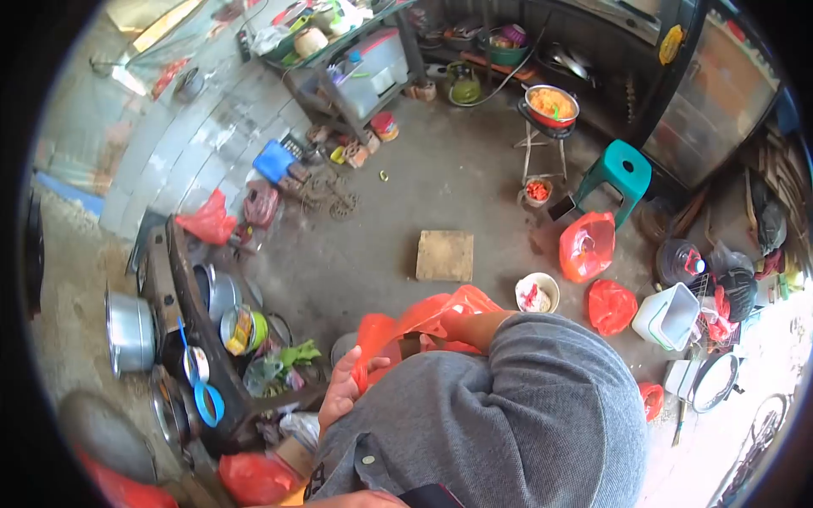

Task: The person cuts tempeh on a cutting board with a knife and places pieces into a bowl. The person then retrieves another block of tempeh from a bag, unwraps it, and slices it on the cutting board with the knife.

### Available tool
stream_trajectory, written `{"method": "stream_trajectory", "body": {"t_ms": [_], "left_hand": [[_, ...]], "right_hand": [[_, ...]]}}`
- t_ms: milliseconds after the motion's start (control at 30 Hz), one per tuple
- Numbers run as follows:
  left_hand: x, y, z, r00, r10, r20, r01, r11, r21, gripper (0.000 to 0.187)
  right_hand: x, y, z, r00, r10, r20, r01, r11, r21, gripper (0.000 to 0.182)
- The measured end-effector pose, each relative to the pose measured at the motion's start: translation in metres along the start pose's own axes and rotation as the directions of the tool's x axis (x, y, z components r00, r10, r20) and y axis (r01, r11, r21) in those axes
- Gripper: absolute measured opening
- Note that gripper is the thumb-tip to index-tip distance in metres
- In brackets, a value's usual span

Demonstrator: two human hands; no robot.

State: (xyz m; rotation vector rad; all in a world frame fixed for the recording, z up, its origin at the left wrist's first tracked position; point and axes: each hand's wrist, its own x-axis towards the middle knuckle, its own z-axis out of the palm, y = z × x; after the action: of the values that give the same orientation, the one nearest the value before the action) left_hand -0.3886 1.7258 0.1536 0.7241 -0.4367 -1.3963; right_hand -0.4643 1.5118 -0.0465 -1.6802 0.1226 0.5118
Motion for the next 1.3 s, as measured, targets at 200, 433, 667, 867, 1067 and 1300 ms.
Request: {"method": "stream_trajectory", "body": {"t_ms": [200, 433, 667, 867, 1067, 1300], "left_hand": [[0.077, 0.028, -0.035, 0.985, -0.057, 0.161, 0.062, 0.998, -0.024, 0.081], [0.176, 0.091, -0.089, 0.959, -0.037, 0.280, 0.075, 0.989, -0.127, 0.077], [0.280, 0.208, -0.201, 0.894, -0.233, 0.383, 0.256, 0.967, -0.009, 0.075], [0.349, 0.297, -0.230, 0.889, -0.356, 0.287, 0.344, 0.934, 0.094, 0.071], [0.406, 0.342, -0.267, 0.933, -0.295, 0.206, 0.236, 0.934, 0.267, 0.065], [0.496, 0.369, -0.301, 0.992, -0.118, -0.052, 0.128, 0.903, 0.411, 0.063]], "right_hand": [[-0.007, 0.017, -0.081, 0.983, 0.023, -0.183, -0.018, 0.999, 0.031, 0.037], [0.054, -0.003, -0.146, 0.961, -0.057, -0.270, 0.064, 0.998, 0.018, 0.038], [0.171, -0.025, -0.190, 0.928, -0.224, -0.297, 0.219, 0.974, -0.050, 0.040], [0.256, -0.063, -0.242, 0.876, -0.329, -0.352, 0.289, 0.943, -0.162, 0.041], [0.237, -0.136, -0.303, 0.648, -0.519, -0.557, 0.229, 0.831, -0.508, 0.037], [0.223, -0.148, -0.403, 0.224, -0.230, -0.947, 0.419, 0.900, -0.119, 0.041]]}}
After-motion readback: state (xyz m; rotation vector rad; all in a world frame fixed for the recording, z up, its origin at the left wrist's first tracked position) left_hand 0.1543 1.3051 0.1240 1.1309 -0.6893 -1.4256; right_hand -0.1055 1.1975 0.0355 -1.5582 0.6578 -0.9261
